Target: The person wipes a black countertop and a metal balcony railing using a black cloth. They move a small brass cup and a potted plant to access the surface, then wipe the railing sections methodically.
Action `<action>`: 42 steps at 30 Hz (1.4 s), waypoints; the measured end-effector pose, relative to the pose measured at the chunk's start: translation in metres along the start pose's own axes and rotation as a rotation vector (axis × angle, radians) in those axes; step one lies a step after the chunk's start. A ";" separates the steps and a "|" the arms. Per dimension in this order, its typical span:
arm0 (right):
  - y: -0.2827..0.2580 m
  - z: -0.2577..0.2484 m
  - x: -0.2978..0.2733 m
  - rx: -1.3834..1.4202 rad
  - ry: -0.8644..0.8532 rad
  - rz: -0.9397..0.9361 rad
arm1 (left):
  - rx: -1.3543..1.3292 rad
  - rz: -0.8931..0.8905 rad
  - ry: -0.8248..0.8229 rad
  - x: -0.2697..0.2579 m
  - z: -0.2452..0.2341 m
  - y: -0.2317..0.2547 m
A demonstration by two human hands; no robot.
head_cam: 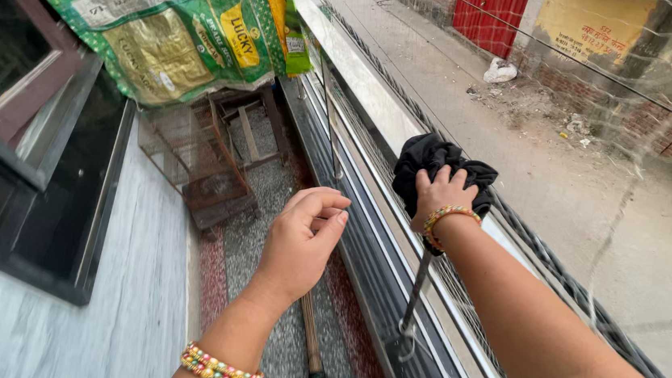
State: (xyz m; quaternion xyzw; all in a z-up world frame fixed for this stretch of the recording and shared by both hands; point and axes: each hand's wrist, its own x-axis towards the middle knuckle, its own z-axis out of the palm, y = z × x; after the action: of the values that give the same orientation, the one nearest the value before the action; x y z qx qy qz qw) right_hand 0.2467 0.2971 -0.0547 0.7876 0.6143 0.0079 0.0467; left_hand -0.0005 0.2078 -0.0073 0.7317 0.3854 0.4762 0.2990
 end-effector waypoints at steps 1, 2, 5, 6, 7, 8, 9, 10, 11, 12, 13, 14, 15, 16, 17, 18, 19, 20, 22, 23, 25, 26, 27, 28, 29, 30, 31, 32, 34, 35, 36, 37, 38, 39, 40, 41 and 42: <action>-0.007 -0.007 0.025 -0.009 -0.020 -0.004 | 0.001 0.002 0.021 0.024 -0.003 -0.009; -0.016 -0.012 0.046 -0.018 -0.040 -0.007 | 0.003 0.003 0.042 0.050 -0.007 -0.017; -0.040 -0.019 0.093 -0.031 -0.097 -0.001 | 0.004 -0.010 0.062 0.108 -0.021 -0.039; -0.048 -0.024 0.112 -0.032 -0.109 0.004 | 0.009 0.000 0.078 0.127 -0.026 -0.047; -0.055 -0.028 0.129 -0.036 -0.088 -0.003 | 0.015 0.009 0.096 0.141 -0.032 -0.055; -0.061 -0.032 0.146 -0.040 -0.067 -0.009 | 0.020 0.018 0.114 0.155 -0.037 -0.064; -0.068 -0.030 0.158 -0.046 -0.062 -0.020 | 0.017 0.005 0.117 0.164 -0.041 -0.073; -0.073 -0.029 0.171 -0.051 -0.081 -0.024 | 0.014 -0.009 0.119 0.173 -0.046 -0.082; -0.079 -0.032 0.188 -0.059 -0.090 -0.029 | 0.010 -0.014 0.130 0.184 -0.050 -0.092; -0.086 -0.033 0.204 -0.067 -0.099 -0.035 | 0.003 -0.025 0.135 0.193 -0.054 -0.102; -0.094 -0.032 0.218 -0.076 -0.080 -0.037 | 0.000 -0.037 0.139 0.201 -0.058 -0.111; -0.100 -0.031 0.232 -0.084 -0.061 -0.040 | -0.004 -0.049 0.142 0.208 -0.063 -0.120; -0.104 -0.031 0.246 -0.093 -0.040 -0.039 | -0.002 -0.053 0.152 0.215 -0.066 -0.129; -0.108 -0.030 0.259 -0.090 -0.036 -0.045 | 0.000 -0.057 0.162 0.223 -0.070 -0.138; -0.114 -0.030 0.273 -0.087 -0.030 -0.049 | 0.001 -0.059 0.171 0.231 -0.074 -0.147; -0.120 -0.031 0.287 -0.084 -0.024 -0.053 | 0.008 -0.068 0.175 0.238 -0.079 -0.157; -0.126 -0.031 0.300 -0.083 -0.025 -0.050 | 0.015 -0.076 0.177 0.245 -0.083 -0.166; -0.132 -0.032 0.313 -0.082 -0.026 -0.047 | 0.022 -0.084 0.178 0.253 -0.088 -0.176; -0.144 -0.032 0.338 -0.081 -0.029 -0.040 | 0.014 -0.081 0.192 0.268 -0.098 -0.198; -0.150 -0.034 0.351 -0.082 -0.025 -0.036 | 0.008 -0.076 0.197 0.278 -0.104 -0.209; -0.165 -0.038 0.376 -0.085 -0.029 -0.028 | 0.005 -0.062 0.211 0.298 -0.117 -0.232; -0.173 -0.040 0.389 -0.088 -0.036 -0.023 | 0.001 -0.054 0.216 0.309 -0.124 -0.244; -0.181 -0.045 0.405 -0.087 -0.037 -0.016 | -0.004 -0.049 0.206 0.323 -0.133 -0.257; -0.189 -0.049 0.420 -0.089 -0.029 -0.013 | -0.008 -0.044 0.197 0.337 -0.142 -0.269; -0.198 -0.050 0.432 -0.088 -0.030 -0.009 | -0.011 -0.046 0.180 0.349 -0.151 -0.280; -0.207 -0.051 0.445 -0.086 -0.031 -0.004 | -0.012 -0.057 0.167 0.359 -0.161 -0.290; -0.217 -0.056 0.463 -0.088 -0.032 0.014 | -0.012 -0.055 0.157 0.377 -0.173 -0.302; -0.227 -0.058 0.478 -0.090 -0.033 0.032 | -0.011 -0.054 0.146 0.397 -0.185 -0.313; -0.240 -0.062 0.504 -0.094 -0.027 0.047 | 0.012 -0.061 0.109 0.430 -0.207 -0.333; -0.245 -0.061 0.516 -0.097 -0.024 0.047 | 0.021 -0.075 0.083 0.443 -0.216 -0.344; -0.250 -0.059 0.525 -0.099 -0.022 0.046 | 0.017 -0.069 0.071 0.455 -0.224 -0.355; -0.255 -0.059 0.536 -0.102 -0.018 0.054 | 0.009 -0.054 0.069 0.469 -0.231 -0.365; -0.260 -0.059 0.545 -0.106 -0.015 0.062 | 0.001 -0.038 0.067 0.483 -0.237 -0.375; -0.265 -0.059 0.553 -0.113 -0.012 0.067 | -0.020 -0.027 0.061 0.495 -0.241 -0.383; -0.270 -0.060 0.561 -0.115 -0.035 0.074 | -0.041 -0.016 0.055 0.506 -0.243 -0.390; -0.275 -0.062 0.571 -0.117 -0.051 0.082 | -0.063 0.002 0.053 0.519 -0.245 -0.397; -0.278 -0.064 0.581 -0.119 -0.066 0.090 | -0.070 -0.001 0.040 0.531 -0.245 -0.403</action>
State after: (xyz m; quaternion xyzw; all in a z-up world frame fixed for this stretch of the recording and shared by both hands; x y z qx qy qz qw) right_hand 0.1155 0.9310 -0.0399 0.8100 0.5751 0.0207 0.1131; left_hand -0.2081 0.8874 0.0065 0.7109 0.3745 0.5038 0.3170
